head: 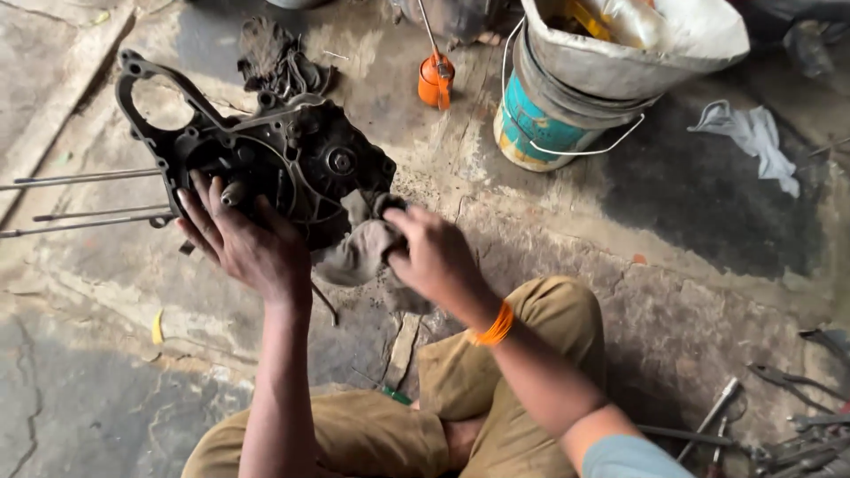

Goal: The person cleans a disassembled engine casing using a green-handled screwdriver to scrape residue, then uses a metal file to scrape the gear teeth and internal surfaces. They wipe the part with a cloth and continue filing different areas of the casing.

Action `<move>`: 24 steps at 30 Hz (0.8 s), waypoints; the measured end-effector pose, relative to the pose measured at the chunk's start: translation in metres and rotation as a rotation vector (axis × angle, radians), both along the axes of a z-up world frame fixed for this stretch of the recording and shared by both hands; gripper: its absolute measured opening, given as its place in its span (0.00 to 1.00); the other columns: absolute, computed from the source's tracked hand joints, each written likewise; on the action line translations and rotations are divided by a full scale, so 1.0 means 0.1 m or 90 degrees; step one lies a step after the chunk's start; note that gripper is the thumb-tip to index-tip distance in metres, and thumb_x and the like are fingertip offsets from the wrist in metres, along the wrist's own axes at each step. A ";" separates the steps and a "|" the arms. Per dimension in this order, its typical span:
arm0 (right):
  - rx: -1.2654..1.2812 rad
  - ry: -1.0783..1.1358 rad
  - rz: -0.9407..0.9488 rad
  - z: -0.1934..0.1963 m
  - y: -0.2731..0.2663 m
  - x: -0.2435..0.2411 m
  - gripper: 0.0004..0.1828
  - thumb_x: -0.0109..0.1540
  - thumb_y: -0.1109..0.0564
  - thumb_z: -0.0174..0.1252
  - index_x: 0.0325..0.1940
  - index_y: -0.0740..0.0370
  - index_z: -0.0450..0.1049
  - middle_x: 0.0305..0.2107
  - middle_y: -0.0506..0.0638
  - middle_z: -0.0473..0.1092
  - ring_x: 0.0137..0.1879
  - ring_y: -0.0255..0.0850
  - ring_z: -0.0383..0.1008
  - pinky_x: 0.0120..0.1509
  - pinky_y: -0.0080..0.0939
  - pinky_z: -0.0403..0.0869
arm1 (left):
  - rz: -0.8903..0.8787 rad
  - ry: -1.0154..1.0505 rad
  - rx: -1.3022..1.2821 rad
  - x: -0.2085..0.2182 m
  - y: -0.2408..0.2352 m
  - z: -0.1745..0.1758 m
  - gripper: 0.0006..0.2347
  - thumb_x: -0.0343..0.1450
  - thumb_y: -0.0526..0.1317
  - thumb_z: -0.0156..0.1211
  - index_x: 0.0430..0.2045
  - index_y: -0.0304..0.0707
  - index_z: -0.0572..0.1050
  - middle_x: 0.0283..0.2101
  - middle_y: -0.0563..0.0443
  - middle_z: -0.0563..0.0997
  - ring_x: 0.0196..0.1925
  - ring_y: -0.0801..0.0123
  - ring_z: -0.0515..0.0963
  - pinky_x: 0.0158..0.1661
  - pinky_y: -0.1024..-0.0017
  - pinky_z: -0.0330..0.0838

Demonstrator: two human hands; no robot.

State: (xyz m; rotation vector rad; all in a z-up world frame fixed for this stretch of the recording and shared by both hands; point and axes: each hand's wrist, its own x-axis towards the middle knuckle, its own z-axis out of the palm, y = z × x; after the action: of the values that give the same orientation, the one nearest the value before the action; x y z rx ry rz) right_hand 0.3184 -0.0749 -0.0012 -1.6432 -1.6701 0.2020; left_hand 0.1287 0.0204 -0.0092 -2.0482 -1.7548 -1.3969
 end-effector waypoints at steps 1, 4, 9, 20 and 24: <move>-0.062 0.005 0.045 0.16 0.01 0.03 0.22 0.59 0.60 0.65 0.57 0.69 0.75 0.36 0.57 0.75 0.34 0.42 0.76 0.38 0.39 0.79 | -0.006 0.007 0.015 -0.01 0.02 0.02 0.19 0.80 0.38 0.53 0.65 0.27 0.65 0.73 0.34 0.67 0.79 0.43 0.57 0.77 0.48 0.40; 0.067 0.017 0.092 0.76 0.20 -0.04 0.20 0.54 0.60 0.67 0.50 0.66 0.79 0.32 0.54 0.75 0.33 0.40 0.76 0.35 0.40 0.76 | 0.005 0.006 0.020 0.02 0.04 0.00 0.19 0.81 0.41 0.54 0.65 0.30 0.65 0.73 0.36 0.68 0.79 0.45 0.59 0.78 0.48 0.42; 0.290 -0.174 -0.036 0.22 0.64 -0.48 0.14 0.58 0.57 0.67 0.43 0.69 0.77 0.30 0.53 0.70 0.31 0.41 0.71 0.29 0.37 0.71 | 0.001 0.042 0.073 -0.01 0.08 -0.06 0.26 0.80 0.51 0.61 0.64 0.28 0.63 0.70 0.35 0.69 0.77 0.44 0.60 0.76 0.46 0.44; -0.087 -0.833 -0.185 0.84 0.32 0.67 0.03 0.55 0.56 0.61 0.26 0.53 0.77 0.29 0.48 0.68 0.39 0.38 0.71 0.32 0.37 0.70 | 0.003 0.002 0.054 -0.06 0.07 -0.07 0.20 0.80 0.39 0.55 0.65 0.27 0.64 0.70 0.32 0.70 0.79 0.45 0.59 0.77 0.48 0.44; 0.259 -0.329 -0.068 0.54 0.49 0.36 0.03 0.62 0.61 0.59 0.34 0.61 0.77 0.30 0.54 0.67 0.37 0.45 0.70 0.34 0.46 0.71 | -0.004 -0.012 0.047 -0.05 0.08 -0.06 0.19 0.79 0.39 0.56 0.64 0.28 0.65 0.68 0.33 0.70 0.78 0.44 0.59 0.77 0.48 0.44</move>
State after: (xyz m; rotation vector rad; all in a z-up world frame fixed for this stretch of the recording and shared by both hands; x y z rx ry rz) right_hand 0.3545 -0.0261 0.0531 -1.5354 -1.8284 -0.6268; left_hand 0.1239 0.0282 -0.0156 -2.0111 -1.6788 -1.4650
